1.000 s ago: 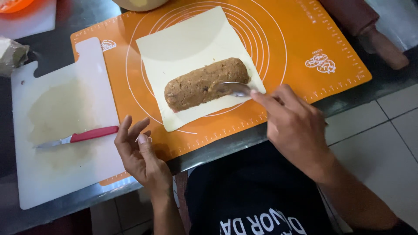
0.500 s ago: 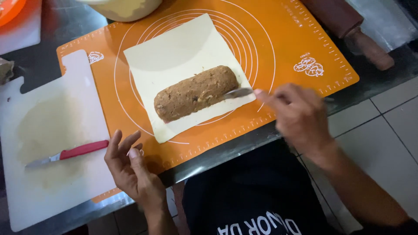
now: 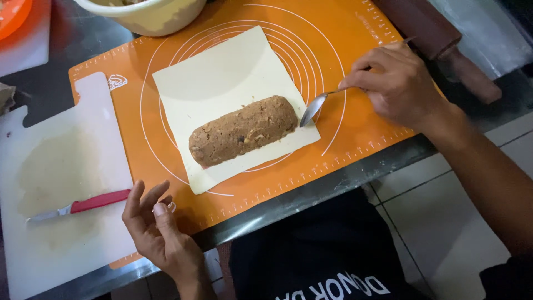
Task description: Wrapping a prepared meat filling in a square of dough on a silicone baking mat.
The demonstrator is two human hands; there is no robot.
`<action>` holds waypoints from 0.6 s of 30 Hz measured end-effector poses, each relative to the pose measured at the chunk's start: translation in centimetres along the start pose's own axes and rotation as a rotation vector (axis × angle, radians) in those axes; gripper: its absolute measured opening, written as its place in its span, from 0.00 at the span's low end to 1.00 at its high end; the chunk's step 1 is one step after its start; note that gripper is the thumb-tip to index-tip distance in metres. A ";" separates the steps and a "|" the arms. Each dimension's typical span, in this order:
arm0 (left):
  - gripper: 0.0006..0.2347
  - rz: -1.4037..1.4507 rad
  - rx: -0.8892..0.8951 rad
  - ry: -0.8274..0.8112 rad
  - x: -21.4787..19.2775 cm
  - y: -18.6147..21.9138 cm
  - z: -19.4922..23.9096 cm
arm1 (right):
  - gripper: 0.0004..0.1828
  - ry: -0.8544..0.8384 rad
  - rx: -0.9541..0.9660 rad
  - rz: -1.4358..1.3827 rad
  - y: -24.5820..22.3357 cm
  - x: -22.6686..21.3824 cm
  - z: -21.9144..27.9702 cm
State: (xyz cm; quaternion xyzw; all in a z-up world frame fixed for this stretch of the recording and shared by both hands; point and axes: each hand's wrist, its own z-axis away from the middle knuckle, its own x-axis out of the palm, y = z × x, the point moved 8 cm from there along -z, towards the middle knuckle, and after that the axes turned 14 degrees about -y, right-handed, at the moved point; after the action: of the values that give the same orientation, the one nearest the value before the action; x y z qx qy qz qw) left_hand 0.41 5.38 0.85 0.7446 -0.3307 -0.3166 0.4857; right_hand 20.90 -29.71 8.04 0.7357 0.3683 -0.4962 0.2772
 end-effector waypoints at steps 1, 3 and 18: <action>0.16 0.001 -0.003 0.006 0.0 0.0 0.0 | 0.15 0.000 -0.028 0.036 -0.1 0.2 -0.4; 0.16 -0.002 -0.011 0.012 0.0 0.0 0.0 | 0.16 -0.003 -0.056 0.067 -0.6 0.5 -1.1; 0.17 0.078 -0.016 0.038 -0.2 -1.6 0.1 | 0.21 -0.005 -0.141 0.172 -9.7 -0.4 -2.3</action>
State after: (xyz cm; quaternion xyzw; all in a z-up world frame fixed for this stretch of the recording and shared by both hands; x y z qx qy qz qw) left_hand 0.48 6.03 -0.66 0.7332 -0.3476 -0.2860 0.5097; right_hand 14.13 -22.46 8.80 0.7419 0.3372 -0.4453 0.3709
